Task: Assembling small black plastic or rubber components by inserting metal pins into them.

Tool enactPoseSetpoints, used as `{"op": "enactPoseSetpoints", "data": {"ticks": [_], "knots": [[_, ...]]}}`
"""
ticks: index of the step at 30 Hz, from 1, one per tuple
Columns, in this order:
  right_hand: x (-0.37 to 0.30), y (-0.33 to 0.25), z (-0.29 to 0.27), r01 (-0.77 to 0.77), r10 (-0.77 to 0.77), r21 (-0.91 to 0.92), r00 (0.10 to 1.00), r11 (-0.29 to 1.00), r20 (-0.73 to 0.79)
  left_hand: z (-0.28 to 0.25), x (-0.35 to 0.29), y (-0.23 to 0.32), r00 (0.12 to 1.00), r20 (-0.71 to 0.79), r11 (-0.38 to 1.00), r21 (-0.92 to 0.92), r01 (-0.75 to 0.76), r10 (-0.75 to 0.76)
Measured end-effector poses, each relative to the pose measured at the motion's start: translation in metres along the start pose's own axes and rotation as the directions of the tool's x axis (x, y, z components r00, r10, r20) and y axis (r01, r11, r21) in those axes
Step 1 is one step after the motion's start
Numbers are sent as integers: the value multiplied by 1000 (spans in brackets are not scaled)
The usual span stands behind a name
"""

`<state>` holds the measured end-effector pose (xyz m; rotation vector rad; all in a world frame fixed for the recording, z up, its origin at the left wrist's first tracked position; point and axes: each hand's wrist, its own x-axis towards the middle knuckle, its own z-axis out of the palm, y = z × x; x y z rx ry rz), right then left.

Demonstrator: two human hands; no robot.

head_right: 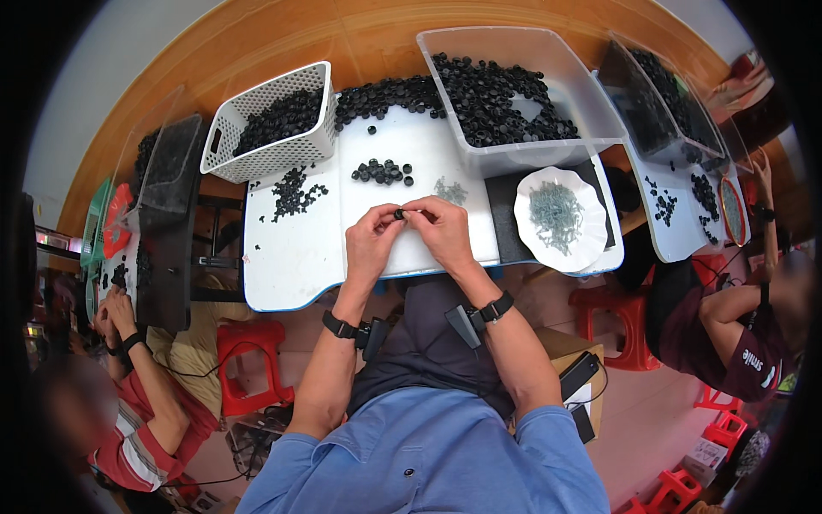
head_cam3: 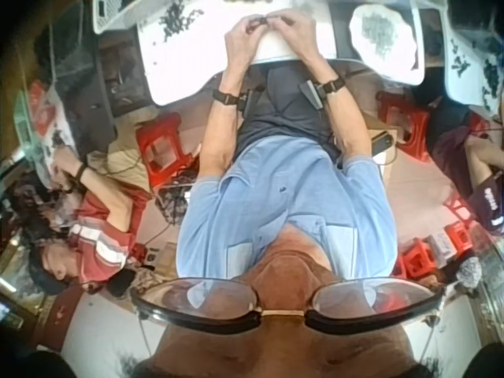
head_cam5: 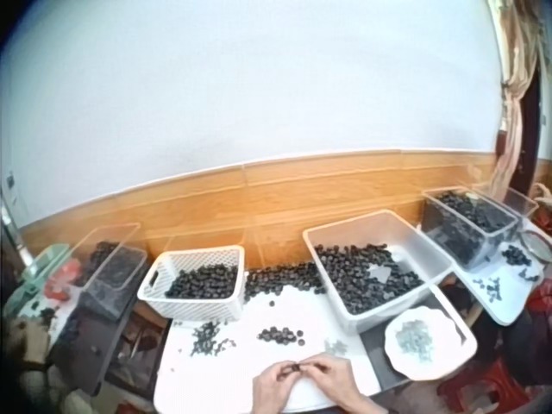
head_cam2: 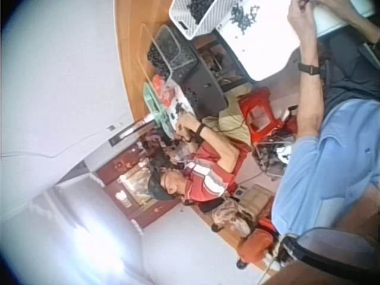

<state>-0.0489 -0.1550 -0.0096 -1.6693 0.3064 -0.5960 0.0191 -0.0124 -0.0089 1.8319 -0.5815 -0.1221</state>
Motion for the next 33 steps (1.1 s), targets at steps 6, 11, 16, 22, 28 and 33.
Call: {"op": "enactPoseSetpoints", "data": {"ticks": [6, 11, 16, 22, 28, 33], "knots": [[1, 5, -1, -25, 24, 48, 1000, 999, 16, 0, 0, 1, 1000, -1, 1000, 8, -5, 5], [1, 7, -2, -58, 55, 81, 998, 995, 34, -1, -1, 2, 1000, 1, 1000, -21, -2, 2], [1, 4, -3, -46, 45, 30, 999, 999, 28, -1, -1, 3, 1000, 15, 1000, -15, 6, -5], [0, 4, -3, -39, 38, 57, 999, 998, 13, -2, -1, 5, 999, 27, 999, -23, -32, 33], [1, 5, -2, -46, 44, 64, 999, 997, 31, -3, -1, 6, 999, 33, 999, -41, 8, -7], [0, 3, 0, -20, 20, 21, 1000, 1000, 15, -2, -1, 6, 1000, 19, 999, -49, -18, 19]]}}
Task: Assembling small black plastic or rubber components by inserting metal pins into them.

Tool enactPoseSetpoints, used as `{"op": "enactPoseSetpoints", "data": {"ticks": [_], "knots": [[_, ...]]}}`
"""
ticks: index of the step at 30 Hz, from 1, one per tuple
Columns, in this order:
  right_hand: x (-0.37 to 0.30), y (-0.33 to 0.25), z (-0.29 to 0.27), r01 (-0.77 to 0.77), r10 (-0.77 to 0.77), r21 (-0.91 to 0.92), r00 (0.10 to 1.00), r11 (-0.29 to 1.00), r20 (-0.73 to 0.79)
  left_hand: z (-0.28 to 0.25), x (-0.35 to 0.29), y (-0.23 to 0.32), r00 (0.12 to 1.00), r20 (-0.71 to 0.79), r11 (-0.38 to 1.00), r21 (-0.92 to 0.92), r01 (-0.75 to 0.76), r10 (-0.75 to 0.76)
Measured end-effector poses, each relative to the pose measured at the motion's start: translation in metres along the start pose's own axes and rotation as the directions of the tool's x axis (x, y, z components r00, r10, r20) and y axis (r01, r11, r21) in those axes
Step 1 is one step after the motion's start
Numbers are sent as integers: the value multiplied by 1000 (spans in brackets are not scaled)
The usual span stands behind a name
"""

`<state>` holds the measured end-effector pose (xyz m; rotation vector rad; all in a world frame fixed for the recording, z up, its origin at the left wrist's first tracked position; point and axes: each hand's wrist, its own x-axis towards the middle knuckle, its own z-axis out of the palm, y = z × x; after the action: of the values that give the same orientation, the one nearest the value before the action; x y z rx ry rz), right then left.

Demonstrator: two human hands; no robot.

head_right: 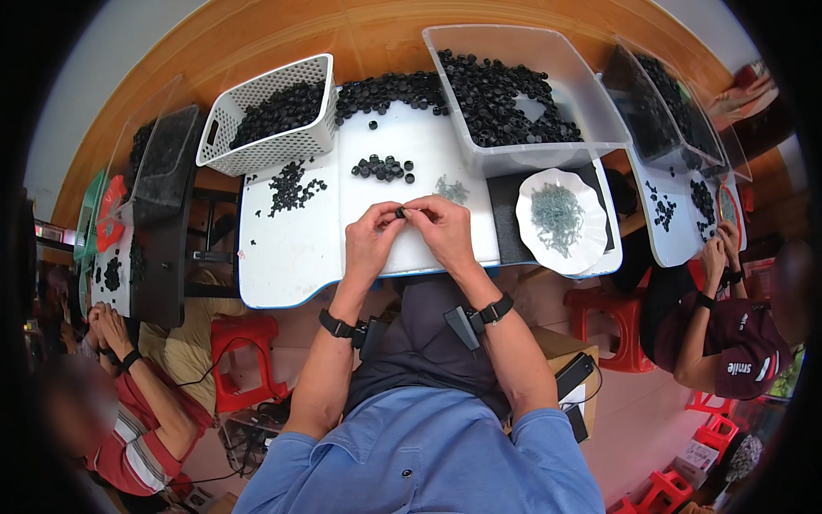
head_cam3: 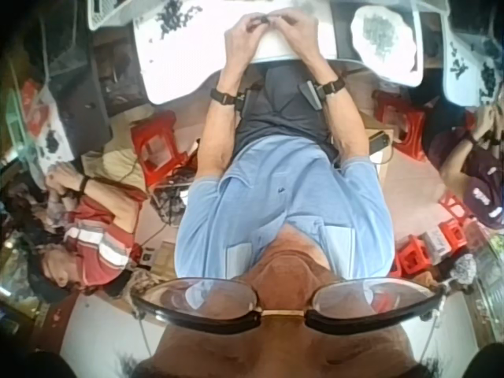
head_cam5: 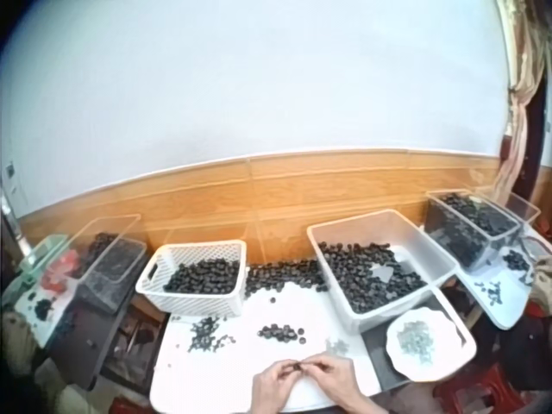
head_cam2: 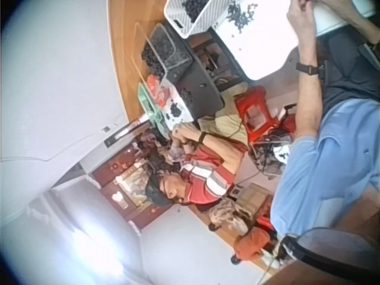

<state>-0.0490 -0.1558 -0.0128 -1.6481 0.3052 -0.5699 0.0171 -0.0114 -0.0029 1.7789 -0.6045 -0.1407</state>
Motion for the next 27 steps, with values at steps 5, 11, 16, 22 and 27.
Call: {"op": "enactPoseSetpoints", "data": {"ticks": [5, 11, 16, 22, 27], "knots": [[-1, -1, 1, 76, -77, -55, 997, 996, -14, 0, 0, 0, 1000, -2, 1000, 5, -5, 5], [-1, -8, 3, 186, -190, -174, 982, 967, -8, -1, 0, -2, 1000, -4, 1000, 28, -4, 4], [-3, -14, 4, 270, -280, -279, 960, 921, 5, 0, 0, -3, 1000, -7, 999, 37, -4, 4], [-6, -16, 7, 352, -370, -339, 929, 873, 12, 0, 0, -4, 1000, -18, 998, 61, -7, 8], [-8, -14, 11, 462, -489, -453, 870, 762, 66, -2, 2, -4, 1000, 3, 997, 66, 25, -26]]}}
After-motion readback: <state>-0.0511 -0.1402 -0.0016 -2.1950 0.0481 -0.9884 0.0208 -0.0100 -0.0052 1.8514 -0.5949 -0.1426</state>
